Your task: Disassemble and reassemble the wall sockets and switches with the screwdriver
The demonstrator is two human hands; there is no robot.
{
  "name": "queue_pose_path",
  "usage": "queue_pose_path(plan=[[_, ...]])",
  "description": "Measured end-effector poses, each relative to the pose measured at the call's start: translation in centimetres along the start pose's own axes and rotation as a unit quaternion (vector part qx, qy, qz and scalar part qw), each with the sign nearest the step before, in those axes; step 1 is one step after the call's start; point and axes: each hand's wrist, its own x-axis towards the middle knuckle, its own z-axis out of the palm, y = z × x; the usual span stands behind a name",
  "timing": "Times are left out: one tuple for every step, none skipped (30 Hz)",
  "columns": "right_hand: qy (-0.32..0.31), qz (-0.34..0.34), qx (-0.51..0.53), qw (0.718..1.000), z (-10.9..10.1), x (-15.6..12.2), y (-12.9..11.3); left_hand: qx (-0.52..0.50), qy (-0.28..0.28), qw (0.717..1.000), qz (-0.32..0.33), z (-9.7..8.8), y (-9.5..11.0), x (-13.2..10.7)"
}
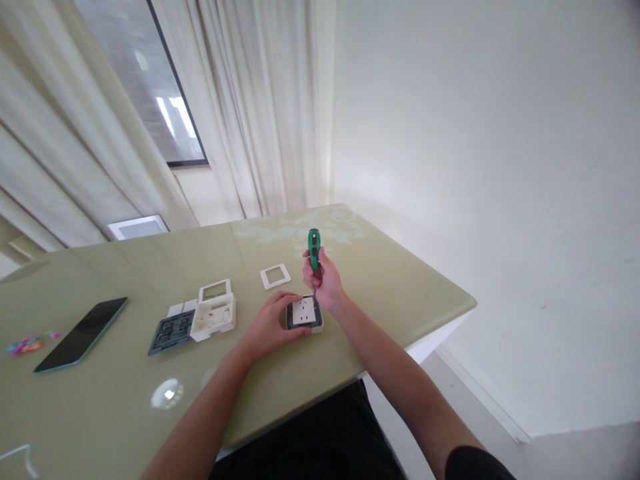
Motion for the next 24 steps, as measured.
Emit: queue_pose_path(plan=[[-0.003, 0.005, -0.003, 1.0, -0.01, -0.02, -0.02, 0.001, 0.001, 1.0, 0.002, -0.03, -0.08, -0.01], [-0.006, 0.008, -0.004, 1.0, -0.01, -0.04, -0.04, 0.002, 0.002, 1.0, 0.003, -0.06, -0.15, -0.02], [-0.008, 0.01, -0.006, 1.0, 0.0, -0.06, -0.03, 0.004, 0.003, 1.0, 0.004, -0.08, -0.21, -0.02], [-0.009, 0.011, -0.007, 1.0, 0.01, -0.09, 0.0, 0.005, 0.004, 1.0, 0.006, -0.1, -0.26, -0.02], [-0.011, 0.012, -0.008, 1.0, 0.04, -0.13, 0.06, 0.006, 0.005, 1.0, 0.007, -0.1, -0.3, -0.02], [-0.012, 0.012, -0.009, 1.0, 0.07, -0.17, 0.14, 0.007, 0.005, 1.0, 0.01, -0.09, -0.32, -0.02], [-0.013, 0.011, -0.009, 1.0, 0.1, -0.22, 0.24, 0.008, 0.006, 1.0, 0.012, -0.07, -0.33, -0.02], [-0.014, 0.01, -0.009, 1.0, 0.14, -0.27, 0.33, 0.009, 0.007, 1.0, 0.014, -0.05, -0.33, -0.02], [-0.015, 0.009, -0.009, 1.0, 0.17, -0.32, 0.42, 0.009, 0.008, 1.0, 0.016, -0.03, -0.3, -0.02], [-0.018, 0.007, -0.008, 1.0, 0.2, -0.37, 0.49, 0.01, 0.009, 1.0, 0.018, -0.02, -0.25, -0.03], [-0.021, 0.005, -0.008, 1.0, 0.22, -0.42, 0.54, 0.01, 0.009, 1.0, 0.019, -0.01, -0.18, -0.03], [-0.025, 0.004, -0.007, 1.0, 0.22, -0.46, 0.58, 0.01, 0.01, 1.0, 0.02, -0.02, -0.1, -0.03], [-0.03, 0.003, -0.007, 1.0, 0.21, -0.49, 0.6, 0.009, 0.011, 1.0, 0.021, -0.03, -0.02, -0.03], [-0.035, 0.003, -0.008, 0.999, 0.19, -0.51, 0.61, 0.009, 0.011, 1.0, 0.022, -0.05, 0.06, -0.02], [-0.041, 0.004, -0.008, 0.999, 0.15, -0.52, 0.62, 0.008, 0.012, 1.0, 0.022, -0.06, 0.13, -0.01], [-0.046, 0.005, -0.009, 0.999, 0.09, -0.52, 0.61, 0.007, 0.014, 1.0, 0.021, -0.08, 0.17, 0.01], [-0.05, 0.004, -0.011, 0.999, 0.04, -0.52, 0.6, 0.005, 0.015, 1.0, 0.02, -0.09, 0.17, 0.02], [-0.054, 0.003, -0.012, 0.998, -0.01, -0.52, 0.57, 0.003, 0.016, 1.0, 0.019, -0.09, 0.15, 0.03], [-0.059, 0.001, -0.013, 0.998, -0.05, -0.53, 0.53, 0.0, 0.017, 1.0, 0.016, -0.09, 0.09, 0.05], [-0.064, -0.001, -0.015, 0.998, -0.07, -0.56, 0.48, -0.003, 0.017, 1.0, 0.014, -0.08, 0.0, 0.06], [-0.07, -0.002, -0.016, 0.997, -0.05, -0.6, 0.41, -0.007, 0.016, 1.0, 0.012, -0.07, -0.1, 0.06], [-0.078, -0.001, -0.017, 0.997, 0.0, -0.66, 0.35, -0.01, 0.014, 1.0, 0.011, -0.05, -0.21, 0.07], [-0.087, 0.001, -0.018, 0.996, 0.07, -0.72, 0.31, -0.014, 0.012, 1.0, 0.011, -0.03, -0.3, 0.08], [-0.097, 0.003, -0.019, 0.995, 0.16, -0.8, 0.29, -0.017, 0.01, 1.0, 0.011, -0.01, -0.38, 0.09]])
